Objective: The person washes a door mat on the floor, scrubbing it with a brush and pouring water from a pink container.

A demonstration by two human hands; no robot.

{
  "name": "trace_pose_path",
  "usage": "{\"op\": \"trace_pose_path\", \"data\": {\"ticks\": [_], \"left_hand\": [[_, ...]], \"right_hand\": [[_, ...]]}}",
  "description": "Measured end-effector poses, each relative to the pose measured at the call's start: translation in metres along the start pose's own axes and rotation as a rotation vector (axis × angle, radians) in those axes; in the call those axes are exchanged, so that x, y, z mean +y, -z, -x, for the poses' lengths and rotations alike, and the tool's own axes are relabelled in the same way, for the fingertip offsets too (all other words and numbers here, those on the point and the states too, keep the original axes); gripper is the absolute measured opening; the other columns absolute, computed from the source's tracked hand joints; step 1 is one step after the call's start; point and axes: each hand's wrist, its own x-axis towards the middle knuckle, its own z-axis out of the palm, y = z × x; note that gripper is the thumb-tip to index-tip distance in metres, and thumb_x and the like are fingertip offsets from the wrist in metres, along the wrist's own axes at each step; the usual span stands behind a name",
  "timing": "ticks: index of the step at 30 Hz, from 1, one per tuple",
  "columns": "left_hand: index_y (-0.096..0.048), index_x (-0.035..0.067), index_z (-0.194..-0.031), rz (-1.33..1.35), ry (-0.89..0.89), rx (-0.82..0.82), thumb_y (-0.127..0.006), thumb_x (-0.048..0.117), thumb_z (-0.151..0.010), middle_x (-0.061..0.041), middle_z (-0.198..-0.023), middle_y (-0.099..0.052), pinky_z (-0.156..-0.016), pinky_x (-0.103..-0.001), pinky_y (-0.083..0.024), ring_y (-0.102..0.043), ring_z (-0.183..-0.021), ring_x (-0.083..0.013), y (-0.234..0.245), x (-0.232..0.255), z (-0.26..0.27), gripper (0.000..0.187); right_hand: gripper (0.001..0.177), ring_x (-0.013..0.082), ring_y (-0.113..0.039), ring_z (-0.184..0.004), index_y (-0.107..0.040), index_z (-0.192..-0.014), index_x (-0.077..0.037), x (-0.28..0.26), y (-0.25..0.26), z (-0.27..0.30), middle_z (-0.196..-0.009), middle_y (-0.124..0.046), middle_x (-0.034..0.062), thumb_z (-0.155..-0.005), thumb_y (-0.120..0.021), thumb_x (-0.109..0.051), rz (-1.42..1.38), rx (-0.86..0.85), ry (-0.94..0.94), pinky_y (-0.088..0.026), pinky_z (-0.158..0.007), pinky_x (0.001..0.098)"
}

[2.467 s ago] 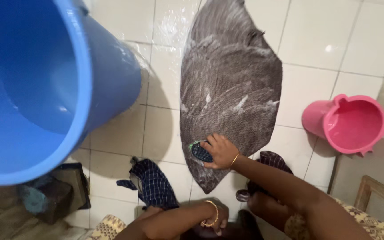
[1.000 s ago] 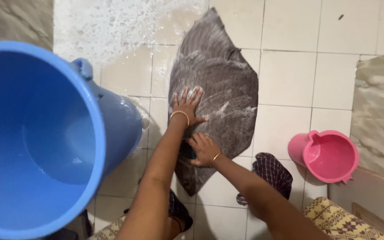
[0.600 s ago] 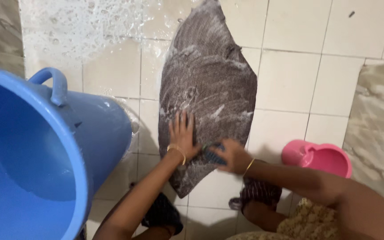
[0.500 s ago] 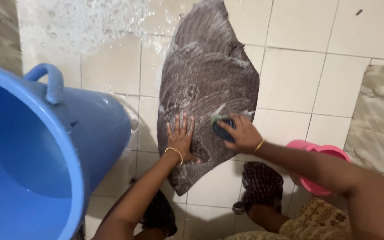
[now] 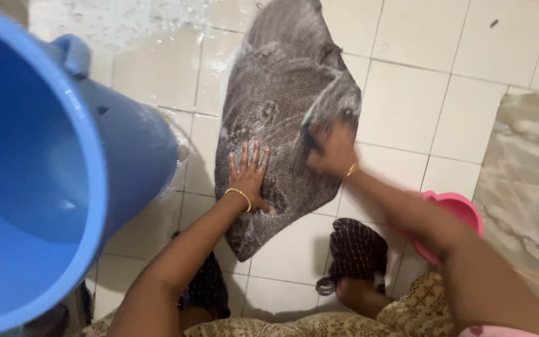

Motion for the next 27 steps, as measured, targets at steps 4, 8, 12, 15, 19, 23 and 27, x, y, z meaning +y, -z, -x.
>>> {"op": "trace_pose_path", "data": {"ticks": [4,8,12,15,19,23,27], "left_hand": [[0.018,0.018,-0.161,0.064,-0.025,0.117,-0.095,0.065,-0.041,-0.016,-0.169,0.024,-0.121,-0.063,0.011,0.025,-0.153,-0.0387,-0.005,-0.004,-0.003,0.171],[0.019,0.017,-0.16,0.038,-0.023,0.084,-0.094,0.068,-0.042,-0.017,-0.168,0.024,-0.12,-0.065,0.012,0.026,-0.153,-0.039,-0.014,-0.005,-0.006,0.171],[0.02,0.018,-0.16,0.018,-0.023,0.035,-0.095,0.068,-0.041,-0.018,-0.167,0.026,-0.12,-0.064,0.012,0.028,-0.151,-0.0399,-0.012,-0.004,-0.008,0.173],[0.015,0.017,-0.161,0.013,-0.037,0.16,-0.095,0.067,-0.04,-0.017,-0.169,0.021,-0.121,-0.065,0.01,0.023,-0.154,-0.0387,-0.016,-0.006,-0.004,0.171],[0.013,0.019,-0.162,0.049,-0.032,0.181,-0.097,0.064,-0.038,-0.016,-0.169,0.02,-0.121,-0.064,0.009,0.022,-0.154,-0.039,-0.014,-0.006,-0.002,0.172],[0.013,0.017,-0.162,0.038,-0.041,0.222,-0.097,0.064,-0.037,-0.016,-0.17,0.018,-0.122,-0.063,0.008,0.02,-0.155,-0.0382,-0.022,-0.01,-0.007,0.173],[0.014,0.017,-0.161,0.074,-0.035,0.236,-0.096,0.067,-0.036,-0.015,-0.17,0.016,-0.122,-0.063,0.008,0.019,-0.155,-0.0365,-0.028,-0.007,-0.007,0.174]], "right_hand": [[0.082,0.0404,-0.046,-0.126,-0.038,-0.155,-0.033,-0.062,-0.009,0.069,-0.153,-0.038,0.0216,-0.081,-0.067,-0.055,-0.109,-0.333,0.152,-0.042,-0.105,0.0553],[0.078,0.0441,-0.051,-0.119,-0.056,-0.148,-0.028,0.015,-0.003,0.005,-0.137,-0.049,0.0273,-0.072,-0.07,-0.042,-0.084,0.003,0.14,-0.047,-0.101,0.0551],[0.076,0.0479,-0.049,-0.115,-0.052,-0.15,-0.012,0.041,0.018,-0.057,-0.14,-0.044,0.0323,-0.084,-0.071,-0.045,-0.111,0.156,-0.119,-0.048,-0.094,0.0559],[0.076,0.0473,-0.045,-0.118,-0.055,-0.15,-0.015,-0.006,0.014,-0.028,-0.138,-0.043,0.0331,-0.082,-0.071,-0.045,-0.038,0.205,-0.133,-0.047,-0.096,0.0564],[0.075,0.0478,-0.04,-0.132,-0.051,-0.149,-0.028,-0.093,0.006,0.05,-0.151,-0.039,0.0238,-0.079,-0.067,-0.047,-0.185,-0.285,0.206,-0.039,-0.108,0.06],[0.091,0.042,-0.043,-0.129,-0.047,-0.151,-0.029,-0.039,0.005,0.014,-0.144,-0.044,0.0209,-0.068,-0.076,-0.052,-0.121,-0.299,0.135,-0.036,-0.112,0.0566],[0.077,0.0419,-0.046,-0.123,-0.048,-0.157,-0.022,0.043,0.03,-0.041,-0.156,-0.034,0.0256,-0.087,-0.067,-0.048,-0.231,0.03,-0.305,-0.045,-0.101,0.0519]]}}
